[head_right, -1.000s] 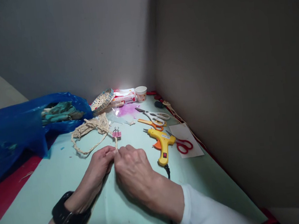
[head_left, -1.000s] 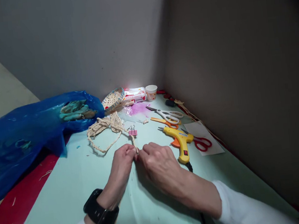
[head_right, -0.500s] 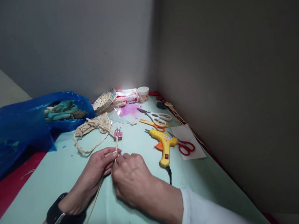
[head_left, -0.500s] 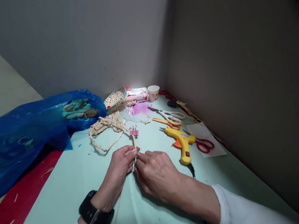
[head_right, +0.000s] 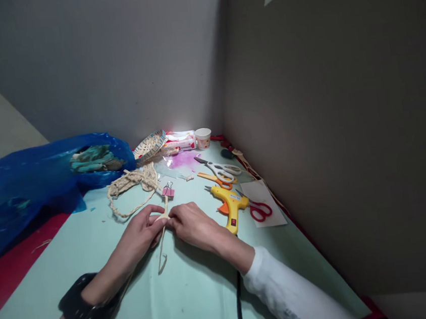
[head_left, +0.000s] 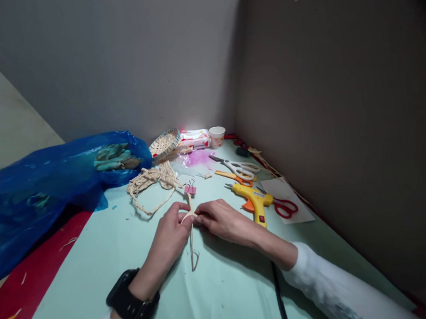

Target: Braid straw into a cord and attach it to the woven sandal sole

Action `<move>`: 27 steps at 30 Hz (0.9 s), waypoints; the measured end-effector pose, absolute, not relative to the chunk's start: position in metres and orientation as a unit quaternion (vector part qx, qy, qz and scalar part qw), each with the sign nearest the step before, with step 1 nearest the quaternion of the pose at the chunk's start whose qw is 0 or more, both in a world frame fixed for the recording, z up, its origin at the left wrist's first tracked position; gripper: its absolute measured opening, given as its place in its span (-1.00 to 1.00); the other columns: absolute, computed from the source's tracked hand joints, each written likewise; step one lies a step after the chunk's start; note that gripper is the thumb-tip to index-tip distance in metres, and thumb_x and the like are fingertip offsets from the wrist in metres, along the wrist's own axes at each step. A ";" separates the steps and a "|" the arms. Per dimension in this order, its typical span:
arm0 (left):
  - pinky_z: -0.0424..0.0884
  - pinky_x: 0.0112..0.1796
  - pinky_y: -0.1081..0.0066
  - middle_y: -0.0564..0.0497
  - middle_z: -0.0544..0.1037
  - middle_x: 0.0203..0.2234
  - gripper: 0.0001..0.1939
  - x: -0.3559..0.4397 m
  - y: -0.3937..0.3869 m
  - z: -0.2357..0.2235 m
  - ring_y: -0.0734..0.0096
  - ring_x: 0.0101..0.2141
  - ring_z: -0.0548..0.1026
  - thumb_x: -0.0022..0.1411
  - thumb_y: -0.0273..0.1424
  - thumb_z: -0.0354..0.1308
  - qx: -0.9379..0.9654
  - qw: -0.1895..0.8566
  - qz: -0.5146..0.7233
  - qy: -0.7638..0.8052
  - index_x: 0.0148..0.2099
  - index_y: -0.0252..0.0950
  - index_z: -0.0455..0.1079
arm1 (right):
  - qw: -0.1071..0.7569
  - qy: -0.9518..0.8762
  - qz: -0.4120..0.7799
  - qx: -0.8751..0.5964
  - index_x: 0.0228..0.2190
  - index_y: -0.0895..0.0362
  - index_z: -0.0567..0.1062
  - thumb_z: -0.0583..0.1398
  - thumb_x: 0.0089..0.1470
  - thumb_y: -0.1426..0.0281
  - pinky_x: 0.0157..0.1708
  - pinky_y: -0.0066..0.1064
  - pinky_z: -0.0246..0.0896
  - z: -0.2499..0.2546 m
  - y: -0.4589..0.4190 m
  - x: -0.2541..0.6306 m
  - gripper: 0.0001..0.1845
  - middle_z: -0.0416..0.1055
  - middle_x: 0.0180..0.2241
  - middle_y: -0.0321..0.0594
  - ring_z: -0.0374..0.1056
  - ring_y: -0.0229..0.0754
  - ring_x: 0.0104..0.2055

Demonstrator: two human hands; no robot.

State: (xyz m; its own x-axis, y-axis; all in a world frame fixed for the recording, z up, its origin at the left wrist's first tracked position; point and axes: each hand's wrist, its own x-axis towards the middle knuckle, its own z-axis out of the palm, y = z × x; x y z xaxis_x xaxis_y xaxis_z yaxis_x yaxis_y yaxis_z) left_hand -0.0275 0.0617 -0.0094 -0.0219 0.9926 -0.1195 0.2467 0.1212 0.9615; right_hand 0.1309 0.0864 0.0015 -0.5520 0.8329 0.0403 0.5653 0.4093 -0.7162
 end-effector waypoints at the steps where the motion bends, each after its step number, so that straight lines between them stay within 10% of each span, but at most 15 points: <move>1: 0.13 -0.61 0.48 0.21 0.38 -0.70 -0.81 -0.028 0.061 -0.008 0.48 -0.70 0.26 0.06 -0.36 0.15 0.541 0.445 0.396 0.594 -0.23 -0.24 0.30 | 0.202 -0.818 0.331 -0.424 -0.42 0.19 0.51 0.06 0.14 0.48 -0.42 -0.47 -0.03 0.002 0.086 0.130 -0.77 0.42 -0.52 -0.24 0.22 -0.28 -0.46; 17: 0.15 -0.41 0.37 0.03 0.52 -0.63 -0.75 -0.025 0.055 0.007 0.26 -0.53 0.41 0.23 -0.42 -0.07 0.693 0.261 0.238 0.629 -0.52 -0.18 0.21 | 0.275 -0.735 0.411 -0.465 -0.61 0.21 0.46 0.07 0.10 0.32 -0.57 -0.49 -0.15 -0.015 0.092 0.122 -0.64 0.02 -0.67 -0.40 -0.06 -0.34 -0.56; 27: 0.10 -0.36 0.31 -0.15 0.52 -0.39 -0.71 -0.020 0.044 0.006 0.12 -0.32 0.46 0.32 -0.45 -0.16 0.726 0.085 0.156 0.664 -0.36 -0.23 0.36 | 0.326 -0.708 0.406 -0.477 -0.58 0.21 0.54 0.08 0.07 0.41 -0.46 -0.46 -0.04 -0.015 0.087 0.120 -0.69 0.40 -0.61 -0.27 0.17 -0.30 -0.54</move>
